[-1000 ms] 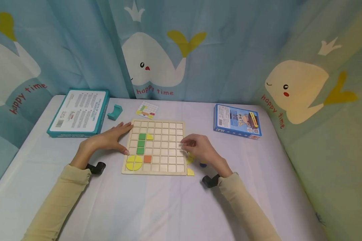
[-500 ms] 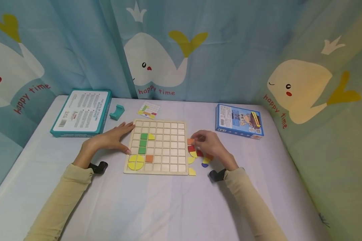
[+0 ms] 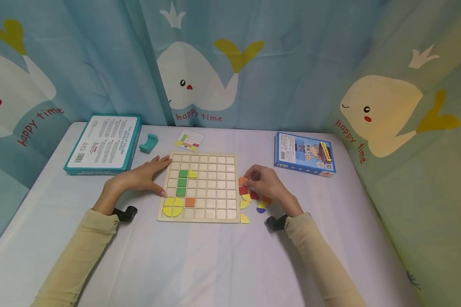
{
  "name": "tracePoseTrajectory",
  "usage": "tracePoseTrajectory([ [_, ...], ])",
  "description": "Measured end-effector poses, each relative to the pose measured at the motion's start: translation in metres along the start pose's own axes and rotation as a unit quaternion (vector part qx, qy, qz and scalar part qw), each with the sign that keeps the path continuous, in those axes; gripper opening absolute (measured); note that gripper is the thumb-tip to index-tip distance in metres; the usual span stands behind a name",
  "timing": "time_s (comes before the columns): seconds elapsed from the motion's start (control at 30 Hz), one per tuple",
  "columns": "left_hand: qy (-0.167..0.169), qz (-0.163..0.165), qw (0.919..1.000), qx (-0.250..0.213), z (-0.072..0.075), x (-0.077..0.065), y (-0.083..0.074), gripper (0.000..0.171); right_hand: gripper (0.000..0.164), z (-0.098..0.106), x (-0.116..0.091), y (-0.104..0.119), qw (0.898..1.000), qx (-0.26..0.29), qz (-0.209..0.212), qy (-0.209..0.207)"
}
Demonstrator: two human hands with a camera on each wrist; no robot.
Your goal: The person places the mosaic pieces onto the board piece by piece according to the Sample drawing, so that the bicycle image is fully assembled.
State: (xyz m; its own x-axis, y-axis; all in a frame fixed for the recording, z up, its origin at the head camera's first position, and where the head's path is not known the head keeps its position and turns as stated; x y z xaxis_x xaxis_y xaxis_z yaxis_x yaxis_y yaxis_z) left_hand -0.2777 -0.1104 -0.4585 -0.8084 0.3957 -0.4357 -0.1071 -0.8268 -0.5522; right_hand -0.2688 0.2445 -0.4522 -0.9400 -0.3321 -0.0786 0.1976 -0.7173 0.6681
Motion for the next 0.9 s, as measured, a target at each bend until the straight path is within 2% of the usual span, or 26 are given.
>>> tracePoseTrajectory([
  [0.33, 0.000, 0.006, 1.0000, -0.002, 0.000, 0.000, 0.001, 0.112, 0.018, 0.003, -0.005, 0.004, 1.000, 0.017, 0.011, -0.024],
  [0.6, 0.000, 0.000, 1.0000, -0.004, 0.000, 0.001, 0.002, 0.113, 0.022, 0.001, -0.008, 0.009, 0.993, 0.116, 0.011, -0.032],
  [0.9, -0.004, -0.006, 1.0000, -0.002, 0.001, 0.001, 0.000, 0.113, 0.026, -0.007, -0.007, 0.016, 0.988, 0.153, 0.024, -0.012],
])
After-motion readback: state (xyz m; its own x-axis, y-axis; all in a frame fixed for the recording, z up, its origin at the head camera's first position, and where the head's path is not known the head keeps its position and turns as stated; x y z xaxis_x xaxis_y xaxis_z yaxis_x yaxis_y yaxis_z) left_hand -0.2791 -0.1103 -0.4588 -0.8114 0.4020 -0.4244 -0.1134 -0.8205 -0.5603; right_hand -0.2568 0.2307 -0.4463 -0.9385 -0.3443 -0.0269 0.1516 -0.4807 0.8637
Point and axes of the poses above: each hand's wrist, its own x-axis towards the middle knuckle, its own z-axis out of the back of the hand, y = z × x, the point moved 7 cm from there along x, towards the middle knuckle, and after that the axes turned 9 degrees about z, right-handed, at the moved point
